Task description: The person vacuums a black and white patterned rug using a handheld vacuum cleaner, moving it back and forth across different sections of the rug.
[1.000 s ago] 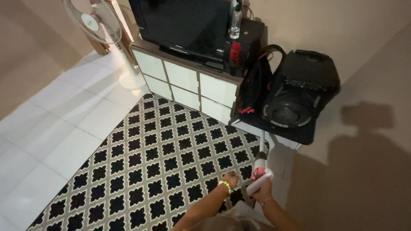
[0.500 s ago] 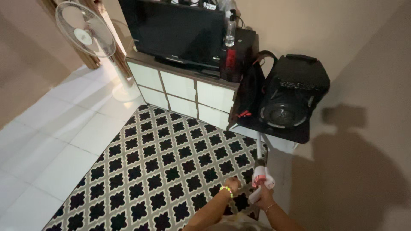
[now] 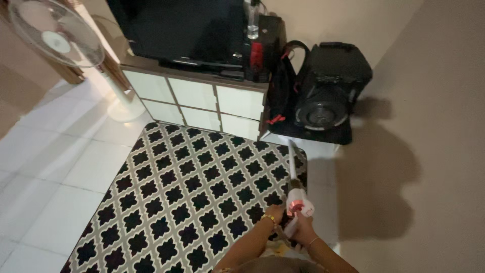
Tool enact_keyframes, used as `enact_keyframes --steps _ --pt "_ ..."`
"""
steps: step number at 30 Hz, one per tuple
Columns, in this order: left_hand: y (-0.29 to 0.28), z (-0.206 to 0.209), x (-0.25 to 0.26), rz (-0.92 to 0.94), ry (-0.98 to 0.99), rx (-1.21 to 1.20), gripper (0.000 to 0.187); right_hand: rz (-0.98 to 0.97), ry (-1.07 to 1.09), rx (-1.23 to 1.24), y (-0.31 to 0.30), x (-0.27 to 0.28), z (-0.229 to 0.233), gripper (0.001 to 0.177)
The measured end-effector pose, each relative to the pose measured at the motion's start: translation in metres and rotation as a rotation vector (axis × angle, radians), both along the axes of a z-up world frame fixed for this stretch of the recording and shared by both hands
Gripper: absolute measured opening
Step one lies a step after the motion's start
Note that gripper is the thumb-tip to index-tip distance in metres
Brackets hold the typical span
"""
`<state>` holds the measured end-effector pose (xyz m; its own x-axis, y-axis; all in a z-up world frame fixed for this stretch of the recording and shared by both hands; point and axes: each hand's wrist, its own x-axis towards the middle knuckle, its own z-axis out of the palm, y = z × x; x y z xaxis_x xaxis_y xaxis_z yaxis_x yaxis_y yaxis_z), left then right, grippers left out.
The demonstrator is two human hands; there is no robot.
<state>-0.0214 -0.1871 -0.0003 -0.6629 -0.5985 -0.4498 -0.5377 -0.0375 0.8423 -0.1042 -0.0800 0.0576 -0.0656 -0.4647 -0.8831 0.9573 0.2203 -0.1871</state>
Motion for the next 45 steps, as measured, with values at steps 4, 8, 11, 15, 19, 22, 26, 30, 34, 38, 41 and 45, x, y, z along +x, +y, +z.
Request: enact_keyframes --steps 4,8,11,15,19,22,26,30,34,38,41,45 --pt "-0.006 0.004 -0.008 -0.202 -0.021 -0.107 0.027 -0.069 0.256 0.228 -0.009 -0.005 -0.005 0.068" --pt "-0.003 -0.036 -0.028 -0.388 -0.084 -0.286 0.025 -0.006 0.137 -0.022 0.005 -0.027 -0.04 0.077" --pt "-0.008 -0.067 -0.035 -0.513 -0.186 -0.482 0.025 0.068 0.068 -0.247 0.01 -0.044 -0.072 0.087" --pt "-0.029 -0.108 -0.042 -0.629 -0.314 -0.716 0.024 0.026 0.26 -0.031 0.002 -0.06 -0.065 0.081" --pt "-0.047 -0.134 -0.047 -0.669 -0.386 -0.846 0.023 0.009 0.345 0.153 -0.013 -0.063 -0.028 0.08" --pt "-0.049 -0.135 -0.045 -0.633 -0.378 -0.882 0.025 0.042 0.373 0.074 -0.015 -0.069 -0.03 0.077" --pt "-0.052 -0.076 -0.038 -0.225 -0.316 -0.494 0.03 0.038 0.343 0.201 -0.027 -0.086 -0.061 0.079" --pt "-0.051 -0.013 -0.023 0.359 -0.182 -0.048 0.035 0.049 0.31 0.243 -0.042 -0.093 -0.081 0.077" --pt "-0.064 -0.008 -0.008 0.584 -0.164 0.023 0.041 0.071 0.291 0.262 -0.054 -0.093 -0.082 0.075" --pt "-0.076 -0.045 -0.001 0.648 -0.206 -0.154 0.04 0.093 0.284 0.264 -0.072 -0.099 -0.078 0.073" --pt "-0.073 -0.062 0.014 0.671 -0.226 -0.18 0.039 0.103 0.275 0.279 -0.078 -0.1 -0.078 0.071" --pt "-0.073 -0.067 0.026 0.666 -0.2 -0.117 0.038 0.116 0.261 0.302 -0.085 -0.107 -0.084 0.069"
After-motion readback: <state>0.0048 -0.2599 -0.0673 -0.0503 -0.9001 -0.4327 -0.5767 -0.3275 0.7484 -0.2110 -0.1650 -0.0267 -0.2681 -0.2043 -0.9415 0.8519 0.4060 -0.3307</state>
